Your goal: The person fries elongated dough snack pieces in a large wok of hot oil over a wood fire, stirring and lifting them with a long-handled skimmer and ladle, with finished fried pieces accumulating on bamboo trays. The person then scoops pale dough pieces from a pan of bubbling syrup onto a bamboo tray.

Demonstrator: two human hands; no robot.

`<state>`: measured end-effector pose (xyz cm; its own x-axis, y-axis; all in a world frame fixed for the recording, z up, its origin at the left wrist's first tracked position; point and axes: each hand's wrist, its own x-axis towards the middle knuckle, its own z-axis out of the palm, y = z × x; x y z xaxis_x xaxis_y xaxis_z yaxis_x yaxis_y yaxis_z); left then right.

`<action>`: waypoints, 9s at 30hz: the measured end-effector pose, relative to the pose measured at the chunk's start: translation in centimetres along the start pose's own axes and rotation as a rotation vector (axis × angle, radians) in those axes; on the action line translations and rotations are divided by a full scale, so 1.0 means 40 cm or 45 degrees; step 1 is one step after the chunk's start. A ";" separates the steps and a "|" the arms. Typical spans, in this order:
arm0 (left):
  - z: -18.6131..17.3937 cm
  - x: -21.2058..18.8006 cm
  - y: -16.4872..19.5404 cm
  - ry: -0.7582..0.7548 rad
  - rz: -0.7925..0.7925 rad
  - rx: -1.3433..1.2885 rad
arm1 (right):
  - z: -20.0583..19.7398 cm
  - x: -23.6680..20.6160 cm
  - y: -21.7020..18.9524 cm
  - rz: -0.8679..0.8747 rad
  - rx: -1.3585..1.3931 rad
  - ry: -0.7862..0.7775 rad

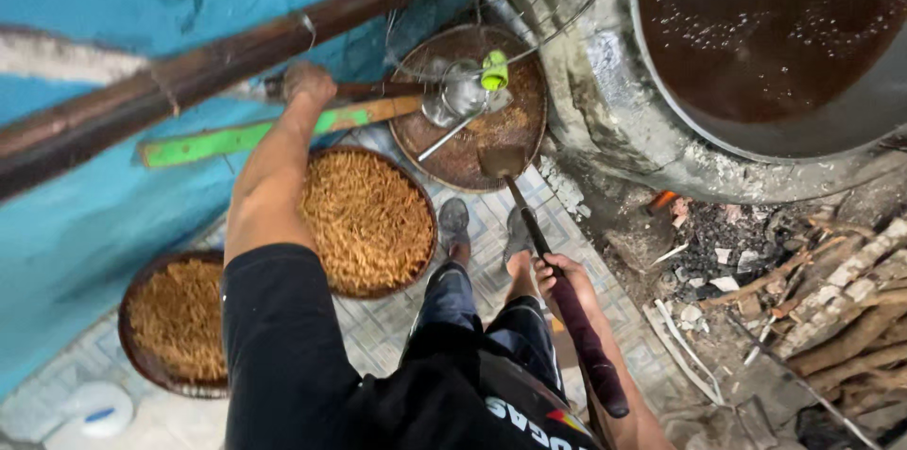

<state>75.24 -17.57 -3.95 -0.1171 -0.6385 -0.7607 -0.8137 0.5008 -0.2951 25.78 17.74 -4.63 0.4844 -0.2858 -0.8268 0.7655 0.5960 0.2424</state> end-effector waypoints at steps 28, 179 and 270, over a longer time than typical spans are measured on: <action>-0.069 -0.244 0.251 0.817 0.117 -0.547 | 0.041 0.067 -0.076 0.056 0.095 0.079; 0.339 -0.706 0.680 -1.142 -0.095 -3.414 | 0.908 0.660 0.440 -0.415 -0.229 0.059; 0.278 -0.416 0.241 0.761 -0.413 0.000 | -0.040 -0.798 -0.008 -1.179 -1.278 1.071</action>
<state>75.68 4.39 -0.56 -0.1617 -0.9696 -0.1835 -0.8606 0.2295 -0.4546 9.40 27.88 20.86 -0.5855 -0.5390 -0.6055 -0.0902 0.7856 -0.6121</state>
